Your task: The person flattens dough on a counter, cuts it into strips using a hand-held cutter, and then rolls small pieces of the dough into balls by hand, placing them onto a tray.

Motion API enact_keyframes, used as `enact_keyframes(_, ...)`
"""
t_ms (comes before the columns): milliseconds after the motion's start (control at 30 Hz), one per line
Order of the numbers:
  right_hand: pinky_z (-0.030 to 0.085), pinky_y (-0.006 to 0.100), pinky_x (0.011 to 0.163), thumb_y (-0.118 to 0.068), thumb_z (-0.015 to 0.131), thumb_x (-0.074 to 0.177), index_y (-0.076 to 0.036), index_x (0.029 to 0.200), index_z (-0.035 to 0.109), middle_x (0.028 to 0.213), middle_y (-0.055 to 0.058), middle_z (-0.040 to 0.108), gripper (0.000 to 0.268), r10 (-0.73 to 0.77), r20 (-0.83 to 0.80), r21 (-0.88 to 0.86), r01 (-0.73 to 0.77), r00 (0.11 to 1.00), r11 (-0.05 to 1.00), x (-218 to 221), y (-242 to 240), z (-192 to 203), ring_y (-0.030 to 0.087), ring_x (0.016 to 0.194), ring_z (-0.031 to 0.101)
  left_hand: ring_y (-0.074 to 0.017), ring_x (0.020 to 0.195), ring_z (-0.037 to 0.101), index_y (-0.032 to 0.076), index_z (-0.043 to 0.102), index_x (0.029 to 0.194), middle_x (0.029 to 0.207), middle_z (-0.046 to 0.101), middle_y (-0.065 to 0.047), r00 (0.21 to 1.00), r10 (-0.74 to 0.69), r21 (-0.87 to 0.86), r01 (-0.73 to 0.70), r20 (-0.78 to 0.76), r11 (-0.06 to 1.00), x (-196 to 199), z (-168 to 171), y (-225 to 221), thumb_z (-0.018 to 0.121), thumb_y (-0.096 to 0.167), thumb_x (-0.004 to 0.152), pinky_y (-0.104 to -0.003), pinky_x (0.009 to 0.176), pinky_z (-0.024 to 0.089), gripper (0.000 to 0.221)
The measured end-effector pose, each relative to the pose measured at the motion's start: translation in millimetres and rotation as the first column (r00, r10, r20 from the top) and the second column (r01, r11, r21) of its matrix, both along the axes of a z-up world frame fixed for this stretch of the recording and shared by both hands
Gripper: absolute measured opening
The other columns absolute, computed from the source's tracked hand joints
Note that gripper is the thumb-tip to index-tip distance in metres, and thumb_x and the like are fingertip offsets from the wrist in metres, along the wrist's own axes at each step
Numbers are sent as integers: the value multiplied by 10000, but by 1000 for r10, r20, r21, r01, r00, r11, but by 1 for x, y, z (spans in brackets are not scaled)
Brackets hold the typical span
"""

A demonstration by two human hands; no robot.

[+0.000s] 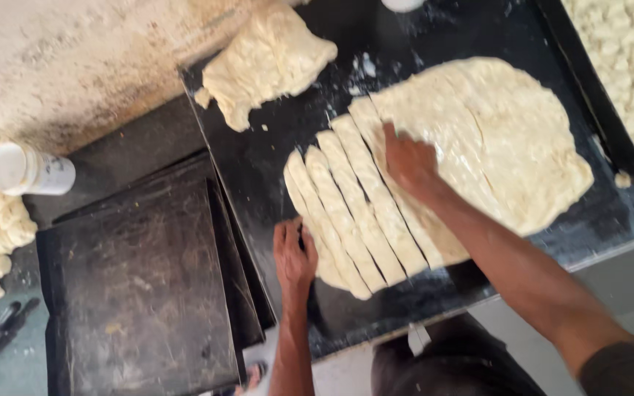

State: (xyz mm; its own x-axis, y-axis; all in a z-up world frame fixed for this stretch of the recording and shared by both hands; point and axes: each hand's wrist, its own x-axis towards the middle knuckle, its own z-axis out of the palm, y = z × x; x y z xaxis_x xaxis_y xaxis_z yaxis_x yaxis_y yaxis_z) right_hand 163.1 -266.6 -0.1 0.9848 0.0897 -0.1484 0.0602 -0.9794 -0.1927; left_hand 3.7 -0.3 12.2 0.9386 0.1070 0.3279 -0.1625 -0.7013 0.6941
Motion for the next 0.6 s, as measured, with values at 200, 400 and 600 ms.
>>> enact_keyframes(200,541,601,728,-201,535,952,-73,1502,374,1084,260,693,587,67,-39,-67,-69,997,995,-65,-23,1,438,851,713,-404,948,631,-26,659,1155,1061,618,-221,999,-17,3,17,44,1000,-6,2,-2,608,47,952,-473,788,522,221)
enact_keyframes(400,564,539,751,-99,525,957,-5,1561,331,991,238,752,641,-33,-212,13,37,977,999,-105,-31,35,403,825,739,-385,990,635,-12,664,1155,1092,629,-197,985,-73,82,61,156,995,-8,-3,-1,614,39,942,-450,846,532,224)
enact_keyframes(600,565,548,675,-69,513,955,-41,1436,411,1084,233,685,493,-29,-130,16,32,991,999,-153,-16,58,417,828,720,-328,860,640,-25,664,1158,1074,608,-199,999,-23,-11,23,-48,1000,-7,0,2,629,64,990,-421,746,524,193)
